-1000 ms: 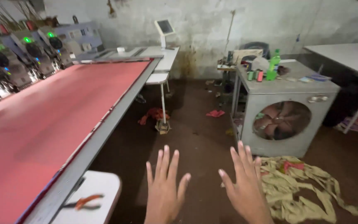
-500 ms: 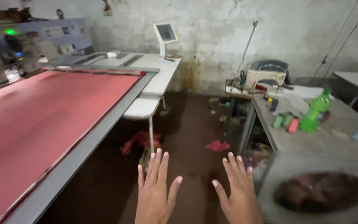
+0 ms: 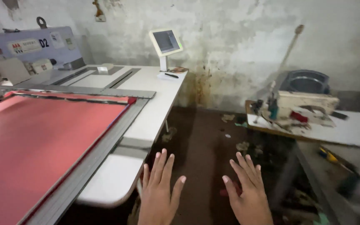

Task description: Aligning and clamping pink fabric onto a large industrial embroidery machine and using the control panel.

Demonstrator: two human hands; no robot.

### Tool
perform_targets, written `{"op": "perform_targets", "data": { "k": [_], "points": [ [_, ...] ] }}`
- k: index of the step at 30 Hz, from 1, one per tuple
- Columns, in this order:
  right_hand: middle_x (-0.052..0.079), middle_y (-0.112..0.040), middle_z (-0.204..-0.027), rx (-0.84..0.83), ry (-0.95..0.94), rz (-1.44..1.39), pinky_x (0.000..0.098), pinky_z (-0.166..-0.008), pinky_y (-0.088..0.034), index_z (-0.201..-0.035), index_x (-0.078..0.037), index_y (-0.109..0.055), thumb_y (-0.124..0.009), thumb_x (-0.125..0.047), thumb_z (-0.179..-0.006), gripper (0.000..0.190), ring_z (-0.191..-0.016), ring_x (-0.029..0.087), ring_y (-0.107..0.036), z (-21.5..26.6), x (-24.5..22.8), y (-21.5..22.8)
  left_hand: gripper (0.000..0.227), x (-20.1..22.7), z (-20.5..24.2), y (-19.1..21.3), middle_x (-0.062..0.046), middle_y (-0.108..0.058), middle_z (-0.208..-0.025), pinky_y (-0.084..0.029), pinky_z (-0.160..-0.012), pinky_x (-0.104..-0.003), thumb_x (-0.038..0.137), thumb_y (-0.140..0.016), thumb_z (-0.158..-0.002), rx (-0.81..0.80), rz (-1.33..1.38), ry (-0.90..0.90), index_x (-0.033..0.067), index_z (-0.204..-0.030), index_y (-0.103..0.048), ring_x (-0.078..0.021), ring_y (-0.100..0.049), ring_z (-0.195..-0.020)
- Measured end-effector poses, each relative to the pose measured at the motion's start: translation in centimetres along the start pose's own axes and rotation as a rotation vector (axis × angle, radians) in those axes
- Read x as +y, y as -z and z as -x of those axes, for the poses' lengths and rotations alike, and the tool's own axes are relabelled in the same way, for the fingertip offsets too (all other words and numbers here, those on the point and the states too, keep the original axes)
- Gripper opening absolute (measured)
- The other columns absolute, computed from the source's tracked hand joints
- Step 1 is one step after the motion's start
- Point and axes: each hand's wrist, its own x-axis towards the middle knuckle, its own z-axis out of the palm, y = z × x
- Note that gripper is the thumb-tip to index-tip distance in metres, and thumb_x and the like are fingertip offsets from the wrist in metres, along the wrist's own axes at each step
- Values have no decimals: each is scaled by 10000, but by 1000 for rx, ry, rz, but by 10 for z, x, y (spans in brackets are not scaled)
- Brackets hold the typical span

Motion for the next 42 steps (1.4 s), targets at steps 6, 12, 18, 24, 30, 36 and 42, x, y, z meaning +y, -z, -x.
{"op": "perform_targets", "data": {
  "k": [6,12,18,24,30,36,42],
  "points": [
    [120,-446,-1615,15,152,-22,581,-1251,-177,-1368,-53,-628,-601,-328,-976,480,-1540,357,-320,-208,105,-85,613,-83,-167,-134,-135,-320,-1679,-151,-1211,-584,421,-503,-1040,-14,-77,42,84,-1547,-433,-313,-258,-1558],
    [73,-338,-1675,-68,224,-22,594,-1252,-157,-1471,-76,-540,-569,-338,-998,541,-1577,305,-219,-390,163,-164,605,-140,-310,-219,-132,-298,-1688,-128,-1231,-557,407,-478,-1052,-1,-138,101,67,-1549,-413,-305,-226,-1570],
    [67,-325,-1682,-126,266,-42,595,-1239,-170,-1462,-86,-558,-557,-369,-995,546,-1569,329,-224,-532,241,-282,614,-255,-414,-347,-135,-293,-1688,-116,-1232,-551,403,-507,-1035,40,-169,159,82,-1551,-420,-302,-213,-1572],
    [106,-397,-1649,-93,397,-71,595,-1239,-180,-1399,-64,-606,-617,-321,-974,497,-1555,363,-290,-682,326,-426,624,-383,-548,-463,-150,-300,-1685,-137,-1227,-574,412,-516,-1038,98,-184,175,59,-1544,-423,-304,-230,-1572],
    [111,-434,-1626,-120,364,-138,582,-1251,-188,-1371,-63,-624,-605,-323,-974,475,-1562,329,-292,-826,350,-516,597,-464,-658,-511,-156,-299,-1681,-124,-1231,-562,393,-472,-1064,50,-206,198,54,-1550,-401,-322,-223,-1567],
    [107,-493,-1578,-270,376,-307,568,-1269,-186,-1350,-34,-639,-611,-324,-965,483,-1545,340,-313,-945,385,-635,632,-556,-710,-564,-132,-269,-1696,-92,-1241,-530,405,-489,-1050,98,-301,371,68,-1571,-366,-287,-183,-1579],
    [145,-583,-1472,-247,603,-464,471,-1229,-313,-1299,-50,-664,-656,-271,-945,418,-1455,365,-446,-1059,410,-762,641,-629,-773,-616,-117,-232,-1706,-75,-1242,-521,425,-462,-1060,117,-456,552,77,-1583,-334,-273,-156,-1581]
  ]
}}
